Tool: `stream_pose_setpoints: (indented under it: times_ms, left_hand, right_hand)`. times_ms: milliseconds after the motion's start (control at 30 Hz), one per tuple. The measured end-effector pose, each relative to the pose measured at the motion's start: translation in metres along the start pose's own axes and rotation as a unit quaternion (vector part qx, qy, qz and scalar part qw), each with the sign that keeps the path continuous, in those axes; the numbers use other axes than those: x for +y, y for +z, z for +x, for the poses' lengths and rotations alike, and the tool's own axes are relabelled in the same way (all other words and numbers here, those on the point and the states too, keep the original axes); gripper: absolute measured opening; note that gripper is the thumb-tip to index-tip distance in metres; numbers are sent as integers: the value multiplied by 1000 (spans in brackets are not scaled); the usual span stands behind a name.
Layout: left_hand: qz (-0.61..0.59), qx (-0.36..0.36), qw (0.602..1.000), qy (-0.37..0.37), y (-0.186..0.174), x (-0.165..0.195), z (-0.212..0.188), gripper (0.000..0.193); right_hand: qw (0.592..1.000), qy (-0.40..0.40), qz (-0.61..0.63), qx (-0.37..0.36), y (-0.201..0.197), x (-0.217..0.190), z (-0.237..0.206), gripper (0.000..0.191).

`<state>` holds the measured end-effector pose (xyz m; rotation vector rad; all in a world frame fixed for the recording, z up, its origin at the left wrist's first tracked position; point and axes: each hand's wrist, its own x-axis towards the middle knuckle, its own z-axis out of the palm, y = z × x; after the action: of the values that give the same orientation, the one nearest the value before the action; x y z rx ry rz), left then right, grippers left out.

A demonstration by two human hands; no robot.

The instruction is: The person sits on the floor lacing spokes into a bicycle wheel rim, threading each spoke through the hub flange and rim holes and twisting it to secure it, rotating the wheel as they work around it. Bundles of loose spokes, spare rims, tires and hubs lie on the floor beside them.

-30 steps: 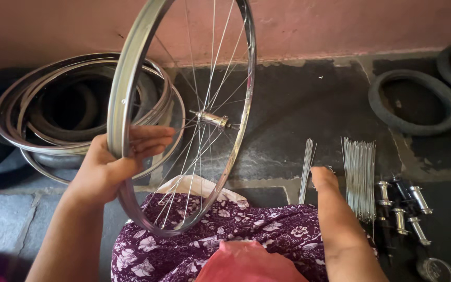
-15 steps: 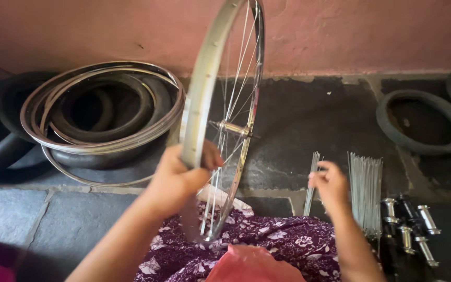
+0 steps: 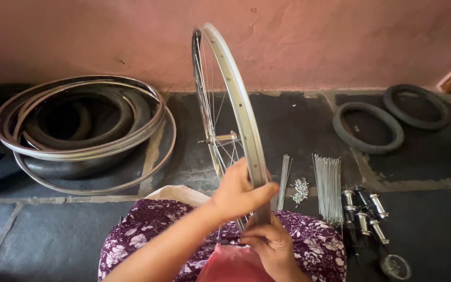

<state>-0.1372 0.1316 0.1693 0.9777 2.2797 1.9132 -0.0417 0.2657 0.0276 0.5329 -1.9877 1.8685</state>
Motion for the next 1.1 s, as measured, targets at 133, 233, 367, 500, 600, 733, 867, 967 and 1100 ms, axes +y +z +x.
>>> stream_pose_setpoints:
  times_ms: [133, 233, 367, 500, 600, 733, 867, 967, 1100]
  left_hand:
    - [-157, -241, 955, 71, -48, -20, 0, 35]
    - [-227, -298, 927, -23, -53, -39, 7, 40]
    - [-225, -247, 942, -4, -41, -63, 22, 16]
    - [-164, -194, 960, 120, -17, -78, 29, 12]
    - [-111, -191, 953, 206, -8, -82, 34, 8]
    - [-227, -197, 948, 102, -12, -81, 31, 9]
    - [-332, -206, 920, 26, -17, -79, 15, 9]
    - [-309, -218, 923, 73, -12, -79, 9, 11]
    - [-342, -142, 929, -6, -6, -83, 17, 12]
  right_hand:
    - [999, 11, 38, -27, -2, 2, -17, 14]
    - [998, 20, 53, -18, -3, 9, -21, 14]
    - [996, 14, 73, -44, -16, 15, -19, 14]
    - [993, -7, 94, -77, -24, 17, -21, 15]
    - [988, 28, 123, -88, -24, 19, -24, 15]
    - [988, 27, 124, -88, -25, 24, -28, 15]
    - [987, -26, 130, -95, -27, 28, -39, 14]
    - [988, -54, 112, -95, -27, 26, -45, 17]
    - [992, 24, 78, -91, -29, 7, -32, 17]
